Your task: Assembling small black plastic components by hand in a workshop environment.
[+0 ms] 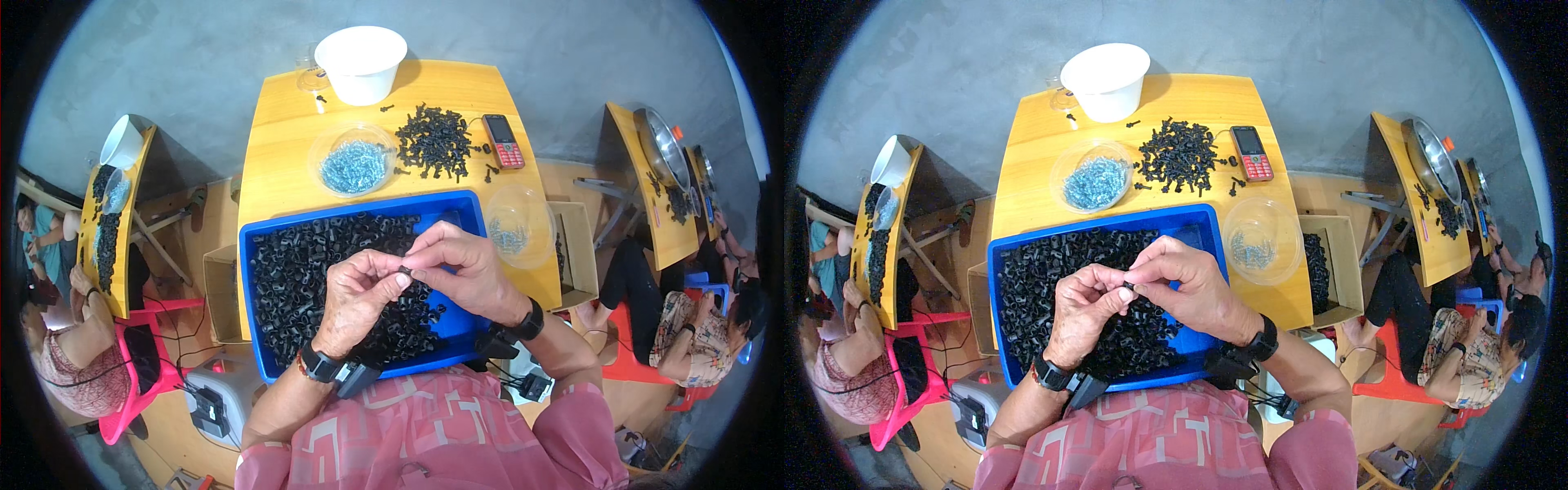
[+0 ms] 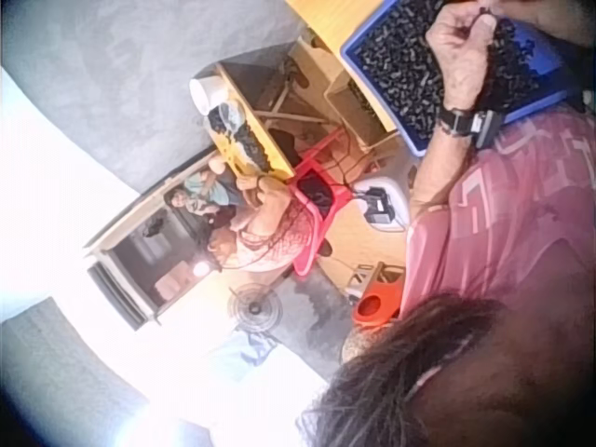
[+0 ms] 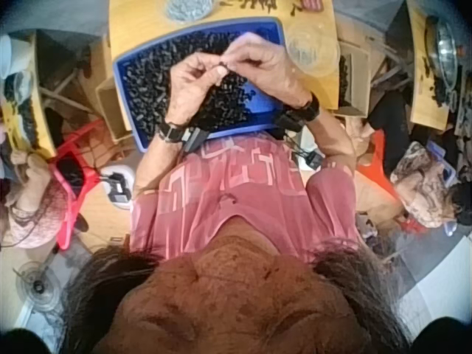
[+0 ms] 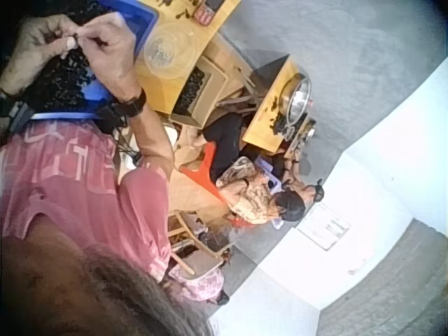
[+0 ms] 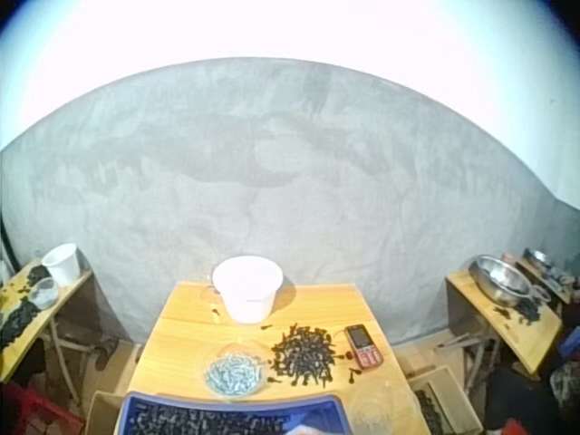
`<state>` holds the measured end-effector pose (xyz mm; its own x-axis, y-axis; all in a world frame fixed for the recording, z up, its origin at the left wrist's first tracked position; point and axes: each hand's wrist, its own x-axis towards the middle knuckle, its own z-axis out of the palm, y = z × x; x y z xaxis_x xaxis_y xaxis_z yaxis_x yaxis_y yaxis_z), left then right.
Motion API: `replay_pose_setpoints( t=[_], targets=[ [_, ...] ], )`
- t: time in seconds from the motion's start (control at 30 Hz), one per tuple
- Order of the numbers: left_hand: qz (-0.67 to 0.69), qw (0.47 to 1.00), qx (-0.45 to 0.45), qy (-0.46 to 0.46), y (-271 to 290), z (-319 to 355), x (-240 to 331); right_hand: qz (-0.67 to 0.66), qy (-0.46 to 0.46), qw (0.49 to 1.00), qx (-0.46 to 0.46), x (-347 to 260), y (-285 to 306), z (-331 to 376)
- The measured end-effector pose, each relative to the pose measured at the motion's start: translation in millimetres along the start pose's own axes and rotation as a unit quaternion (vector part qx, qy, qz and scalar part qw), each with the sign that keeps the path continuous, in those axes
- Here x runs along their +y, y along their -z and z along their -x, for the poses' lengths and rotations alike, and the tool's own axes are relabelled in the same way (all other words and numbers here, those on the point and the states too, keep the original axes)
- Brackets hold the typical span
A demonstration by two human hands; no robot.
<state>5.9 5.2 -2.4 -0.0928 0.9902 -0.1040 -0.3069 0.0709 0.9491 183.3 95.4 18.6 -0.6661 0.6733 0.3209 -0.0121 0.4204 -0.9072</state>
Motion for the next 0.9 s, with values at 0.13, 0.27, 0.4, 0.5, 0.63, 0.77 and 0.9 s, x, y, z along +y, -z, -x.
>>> replay_pose_setpoints(
  t=[0.13,0.27,0.4,0.5,0.63,0.77,0.9],
  targets=[
    [0.021,1.000,-0.009,0.009,0,0,-1,0.002,-0.005,1.000,-0.002,1,0,3],
    [0.019,1.000,-0.010,0.014,1,1,-4,0.064,0.041,0.997,-0.020,-6,0,4],
    [0.024,1.000,-0.011,-0.005,3,-1,-4,0.062,0.027,0.995,-0.074,-4,8,-5],
    [0.026,1.000,-0.004,-0.006,2,-4,-5,0.054,0.052,0.992,-0.097,-3,10,-9],
    [0.065,0.998,-0.007,-0.012,8,-5,-7,0.167,0.111,0.975,-0.098,-12,10,-15],
    [0.080,0.997,-0.008,0.001,6,-5,-3,0.133,0.110,0.981,-0.093,-16,11,-13],
    [0.070,0.997,-0.014,-0.002,2,-5,-1,0.091,0.086,0.988,-0.088,-12,6,-12]
  ],
)
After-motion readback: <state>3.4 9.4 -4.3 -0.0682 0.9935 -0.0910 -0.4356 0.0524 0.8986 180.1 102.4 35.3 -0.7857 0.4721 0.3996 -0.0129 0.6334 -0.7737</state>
